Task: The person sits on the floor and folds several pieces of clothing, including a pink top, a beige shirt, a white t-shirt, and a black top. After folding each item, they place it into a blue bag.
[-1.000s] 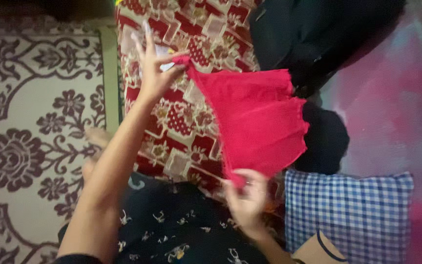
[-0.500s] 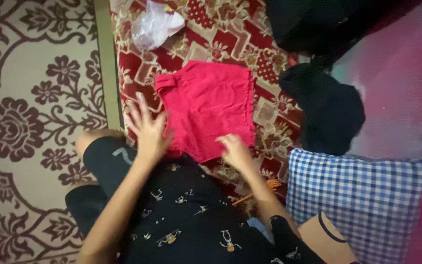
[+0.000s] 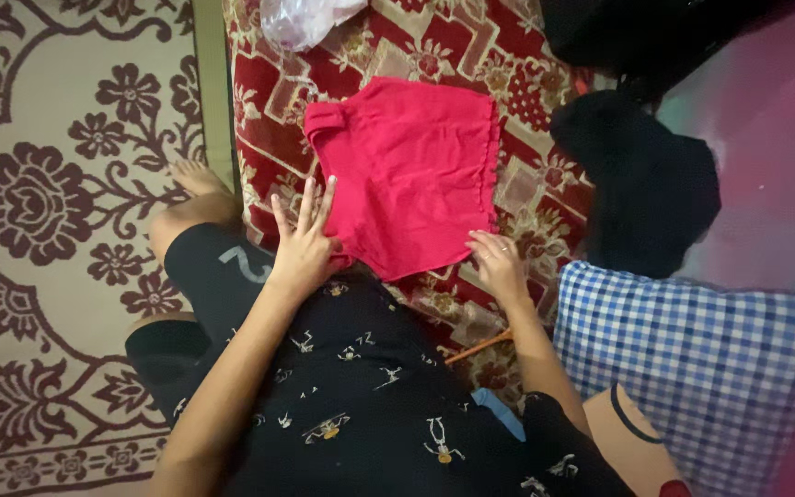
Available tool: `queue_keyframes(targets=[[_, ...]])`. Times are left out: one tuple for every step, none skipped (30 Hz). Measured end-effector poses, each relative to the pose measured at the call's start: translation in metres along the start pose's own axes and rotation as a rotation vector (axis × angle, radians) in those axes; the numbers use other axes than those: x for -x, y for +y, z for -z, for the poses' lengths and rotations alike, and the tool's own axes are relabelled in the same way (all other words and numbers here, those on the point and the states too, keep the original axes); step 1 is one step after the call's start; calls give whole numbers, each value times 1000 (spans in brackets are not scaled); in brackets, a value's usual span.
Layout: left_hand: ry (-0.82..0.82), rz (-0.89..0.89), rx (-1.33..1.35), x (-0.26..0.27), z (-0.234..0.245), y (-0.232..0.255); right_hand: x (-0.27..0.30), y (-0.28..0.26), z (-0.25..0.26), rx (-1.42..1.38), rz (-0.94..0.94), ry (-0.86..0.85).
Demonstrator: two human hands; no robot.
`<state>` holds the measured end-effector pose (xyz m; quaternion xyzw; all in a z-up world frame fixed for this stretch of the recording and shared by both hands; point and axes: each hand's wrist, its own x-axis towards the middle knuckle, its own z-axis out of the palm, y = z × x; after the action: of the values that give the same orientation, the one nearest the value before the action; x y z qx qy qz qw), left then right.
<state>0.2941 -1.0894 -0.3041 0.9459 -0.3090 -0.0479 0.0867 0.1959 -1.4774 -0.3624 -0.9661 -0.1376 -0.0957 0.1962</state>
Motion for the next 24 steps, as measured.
queue_keyframes(targets=[[3,3,7,0,-1,0,4,6,-1,24,-4,45],[7,6,15,-2,-2,0,8,12,0,29,-10,70],[-37,-14,-46,-4,-3,0,11,18,1,34,-16,94],[-80,-33,-107,-6,-3,1,15,23,2,39,-21,119],[-124,-53,-169,-7,-3,2,19,27,4,64,-32,132],[-200,-117,-290,-10,-4,3,22,31,7,89,-42,145],[-276,-182,-411,-13,-5,4,24,34,9,114,-52,158],[-350,-246,-532,-16,-6,6,25,37,13,128,-74,162],[-265,-296,-467,-20,-6,8,26,40,15,141,-96,167],[-180,-344,-401,-22,-7,10,26,41,18,155,-117,171],[-95,-392,-335,-22,-8,11,26,42,19,156,-113,173],[-91,-413,-292,-22,-8,12,26,41,19,156,-111,174],[-87,-434,-248,-21,-9,13,24,41,19,155,-109,175],[-84,-456,-206,-19,-10,13,24,39,18,141,-133,183],[-116,-469,-270,-17,-11,14,23,37,16,126,-157,190],[-150,-482,-335,-16,-13,15,21,35,14,110,-182,198],[-184,-496,-400,-16,-15,17,19,34,13,98,-212,209],[-94,-466,-417,-17,-18,21,19,32,12,84,-240,217],[-4,-435,-433,-20,-22,26,20,31,11,71,-268,225],[87,-399,-454,-25,-25,29,18,31,9,72,-288,227],[73,-348,-496,-29,-28,34,16,31,8,73,-307,229],[63,-300,-539,-34,-31,38,15,31,6,77,-329,234],[53,-251,-581,-38,-33,41,15,31,4,67,-331,239],[20,-229,-598,-40,-35,43,17,32,4,61,-335,241]])
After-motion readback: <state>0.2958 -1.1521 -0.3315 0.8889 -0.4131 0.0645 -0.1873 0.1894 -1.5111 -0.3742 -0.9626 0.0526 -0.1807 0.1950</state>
